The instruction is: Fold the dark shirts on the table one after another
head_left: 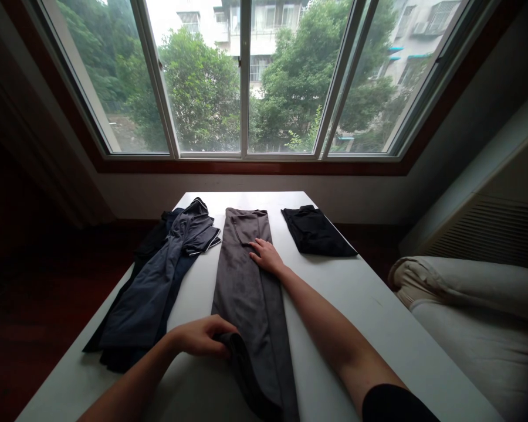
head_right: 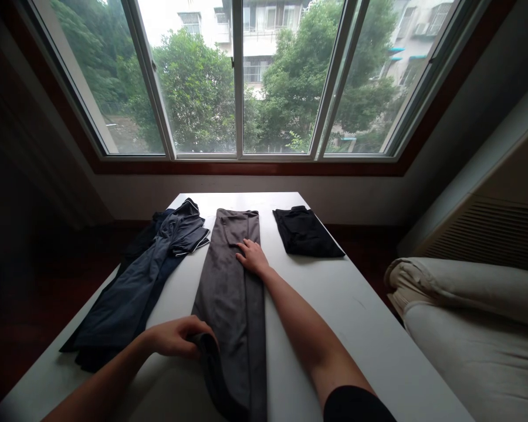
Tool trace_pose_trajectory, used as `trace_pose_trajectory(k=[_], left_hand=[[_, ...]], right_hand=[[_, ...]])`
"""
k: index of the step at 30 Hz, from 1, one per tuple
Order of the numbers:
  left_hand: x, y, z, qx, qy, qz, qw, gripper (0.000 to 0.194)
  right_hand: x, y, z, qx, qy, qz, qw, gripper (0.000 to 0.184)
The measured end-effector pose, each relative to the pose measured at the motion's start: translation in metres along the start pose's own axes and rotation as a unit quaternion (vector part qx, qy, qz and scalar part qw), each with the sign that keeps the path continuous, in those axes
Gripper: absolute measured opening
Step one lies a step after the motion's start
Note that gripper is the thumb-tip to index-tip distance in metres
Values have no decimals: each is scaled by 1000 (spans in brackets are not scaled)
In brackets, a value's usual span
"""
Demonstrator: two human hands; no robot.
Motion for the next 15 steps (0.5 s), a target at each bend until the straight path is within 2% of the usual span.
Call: trace_pose_trajectory(k=[15], left_hand=[[3,0,0,-2,-3,3,1000,49]], right_hand=[[0,0,0,-3,-8,5,1000,55]])
Point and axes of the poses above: each hand's wrist, its own z-axis away from the middle knuckle, its own y-axis out of the palm, x = y × z, the point moved 5 cm from there along -z, towards the middle knuckle, and after that the axes turned 9 degrees about x, right-handed, at the moved point
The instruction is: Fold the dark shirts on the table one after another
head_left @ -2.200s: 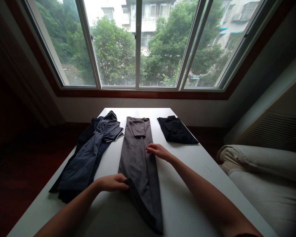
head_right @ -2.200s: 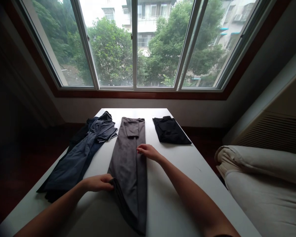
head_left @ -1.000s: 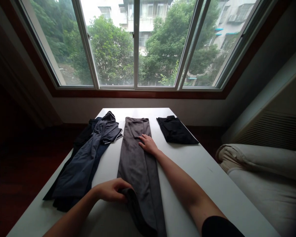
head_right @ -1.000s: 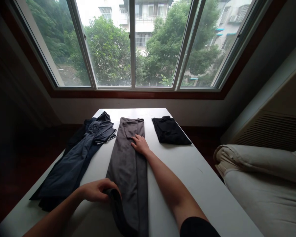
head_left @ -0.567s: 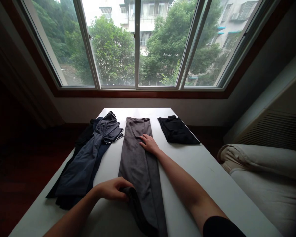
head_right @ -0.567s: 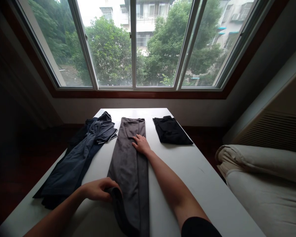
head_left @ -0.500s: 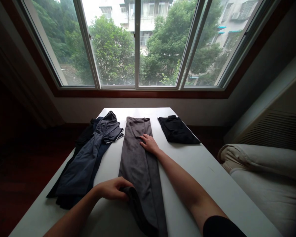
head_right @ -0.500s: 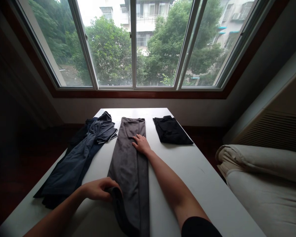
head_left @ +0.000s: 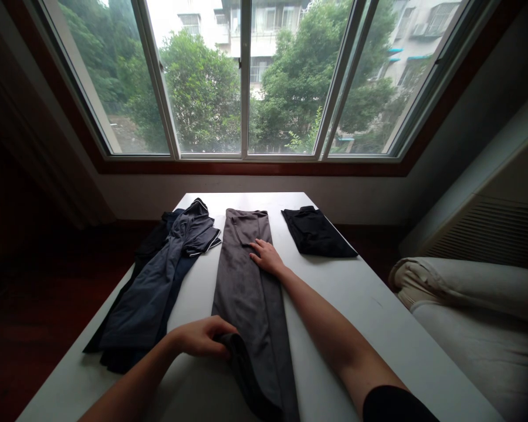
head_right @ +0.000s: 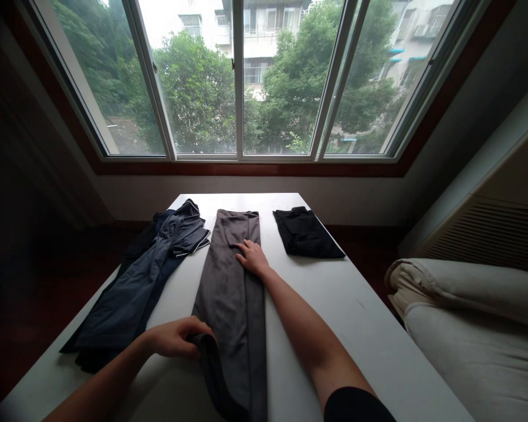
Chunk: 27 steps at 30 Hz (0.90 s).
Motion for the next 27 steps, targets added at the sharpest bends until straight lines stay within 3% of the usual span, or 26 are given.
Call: trace_pose_trajectory(k=[23,27], left_hand=[[0,0,1,-2,4,4,1000,50],[1,0,1,1,2,1,1000,49]], right_hand=[[1,-1,0,3,11,-7,1000,54],[2,-3,1,-8,9,-14,1000,46]])
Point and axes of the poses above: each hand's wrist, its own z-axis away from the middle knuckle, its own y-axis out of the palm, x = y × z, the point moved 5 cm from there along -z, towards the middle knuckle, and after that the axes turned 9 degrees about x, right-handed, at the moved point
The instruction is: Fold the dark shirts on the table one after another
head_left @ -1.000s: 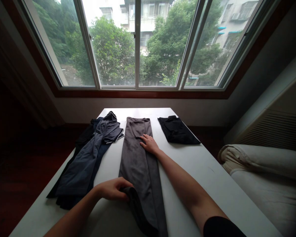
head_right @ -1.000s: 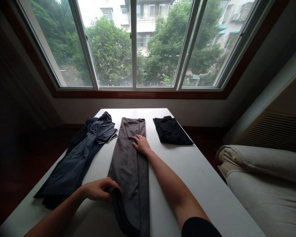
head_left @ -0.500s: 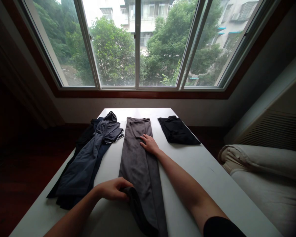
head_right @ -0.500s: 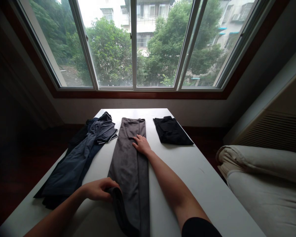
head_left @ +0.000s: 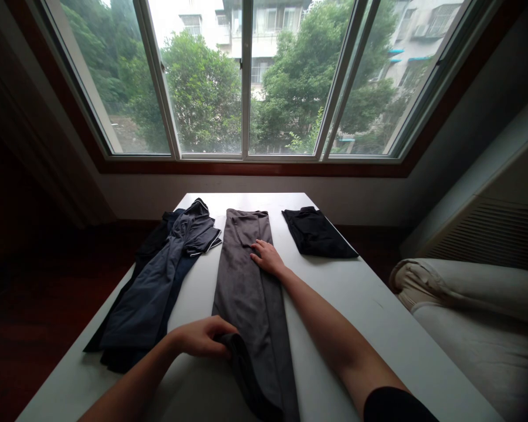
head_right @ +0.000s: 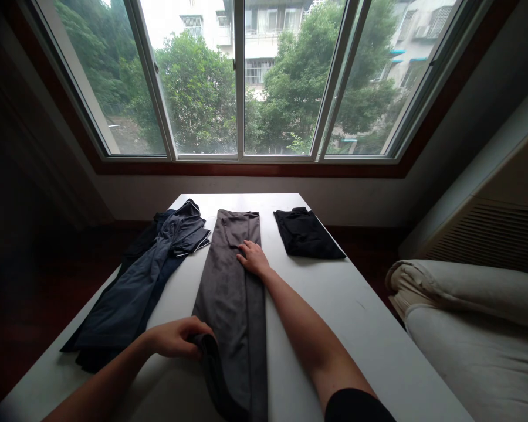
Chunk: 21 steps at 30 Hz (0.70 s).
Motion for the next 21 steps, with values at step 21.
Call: trace_pose_trajectory(k=[21], left_hand=[[-1,0,0,-1,-7,11,1000,45]], right_hand=[[-2,1,1,-8,-4,-7,1000,39]])
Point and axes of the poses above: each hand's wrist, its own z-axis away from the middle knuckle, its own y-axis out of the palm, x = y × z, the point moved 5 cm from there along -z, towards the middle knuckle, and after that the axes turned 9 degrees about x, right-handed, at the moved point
